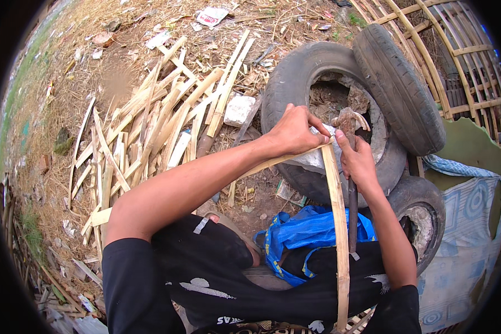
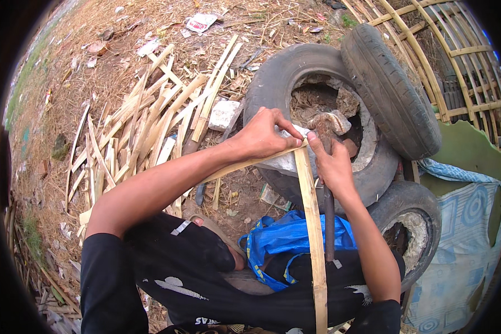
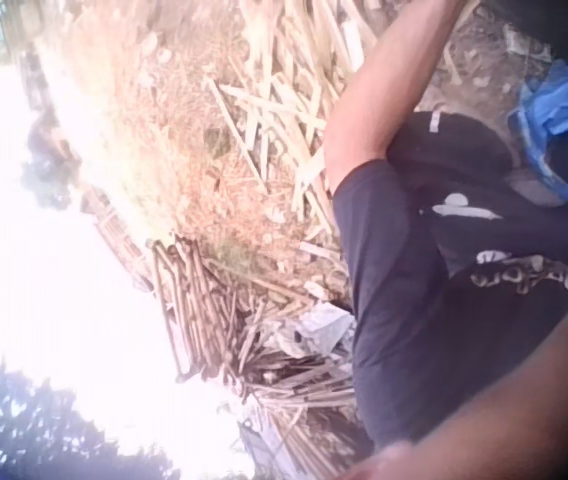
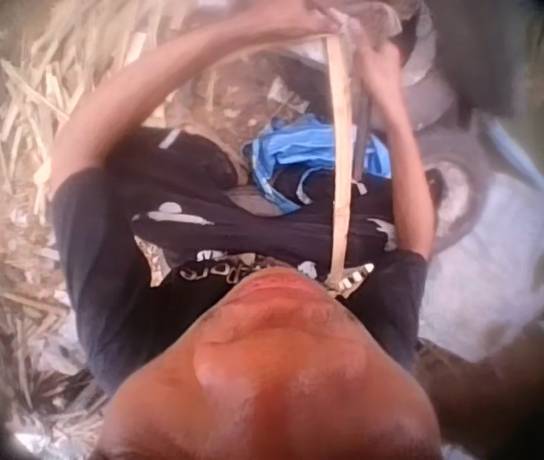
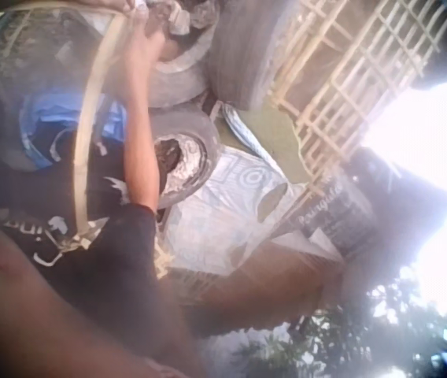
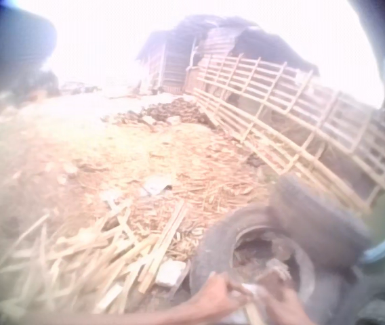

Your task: The person builds a bamboo structure by hammering wooden slats together over a tire, then secures the frame with tape using a machete to cut materials.

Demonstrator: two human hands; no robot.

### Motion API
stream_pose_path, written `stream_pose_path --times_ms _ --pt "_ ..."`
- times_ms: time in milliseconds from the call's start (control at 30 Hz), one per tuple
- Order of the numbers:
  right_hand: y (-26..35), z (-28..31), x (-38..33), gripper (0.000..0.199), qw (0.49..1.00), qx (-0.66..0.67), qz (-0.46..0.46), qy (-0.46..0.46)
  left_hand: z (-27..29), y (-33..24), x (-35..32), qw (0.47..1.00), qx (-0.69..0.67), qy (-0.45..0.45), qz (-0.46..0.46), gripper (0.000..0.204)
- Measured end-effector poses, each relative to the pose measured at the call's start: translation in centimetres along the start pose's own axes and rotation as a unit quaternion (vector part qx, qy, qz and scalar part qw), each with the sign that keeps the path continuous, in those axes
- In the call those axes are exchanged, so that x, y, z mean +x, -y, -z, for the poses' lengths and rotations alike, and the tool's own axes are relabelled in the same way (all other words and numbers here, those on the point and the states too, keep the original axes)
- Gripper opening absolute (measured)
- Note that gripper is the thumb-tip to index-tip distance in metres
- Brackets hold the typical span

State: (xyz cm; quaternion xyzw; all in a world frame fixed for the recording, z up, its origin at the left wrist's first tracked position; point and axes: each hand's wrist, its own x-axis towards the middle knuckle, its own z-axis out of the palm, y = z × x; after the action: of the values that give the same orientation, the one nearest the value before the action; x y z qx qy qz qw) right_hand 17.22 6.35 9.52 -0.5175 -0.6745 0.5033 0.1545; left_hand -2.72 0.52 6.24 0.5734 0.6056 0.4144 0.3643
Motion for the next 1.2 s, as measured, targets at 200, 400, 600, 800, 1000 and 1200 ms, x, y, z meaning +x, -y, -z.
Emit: stream_pose_path --times_ms 200,400,600,800,1000,1200 --pt "-0.4 -0.3 0.5 0.039 0.998 -0.058 0.027 -0.020 0.4 0.0 0.0 0.999 -0.034 0.010 0.014 0.029" --pt "0.1 -0.1 0.4 0.038 0.999 -0.034 0.001 -0.004 0.3 0.1 0.2 0.999 -0.035 0.011 0.027 0.028" --pt "-0.3 0.7 0.8 0.041 0.999 -0.028 -0.033 0.014 0.2 -0.3 0.1 0.999 -0.026 0.017 0.027 0.026" --pt "-0.4 0.6 1.0 0.043 0.999 -0.033 -0.026 0.005 0.5 -0.7 0.0 0.999 -0.031 0.026 0.023 0.026" --pt "-0.8 0.3 1.5 0.044 0.998 -0.054 -0.021 0.007 0.3 -0.6 -0.4 0.992 0.109 -0.027 -0.065 0.029" --pt "-0.8 0.6 1.0 0.044 0.998 -0.062 -0.020 0.003 -0.3 -0.2 0.1 0.993 0.084 -0.003 -0.082 0.035"
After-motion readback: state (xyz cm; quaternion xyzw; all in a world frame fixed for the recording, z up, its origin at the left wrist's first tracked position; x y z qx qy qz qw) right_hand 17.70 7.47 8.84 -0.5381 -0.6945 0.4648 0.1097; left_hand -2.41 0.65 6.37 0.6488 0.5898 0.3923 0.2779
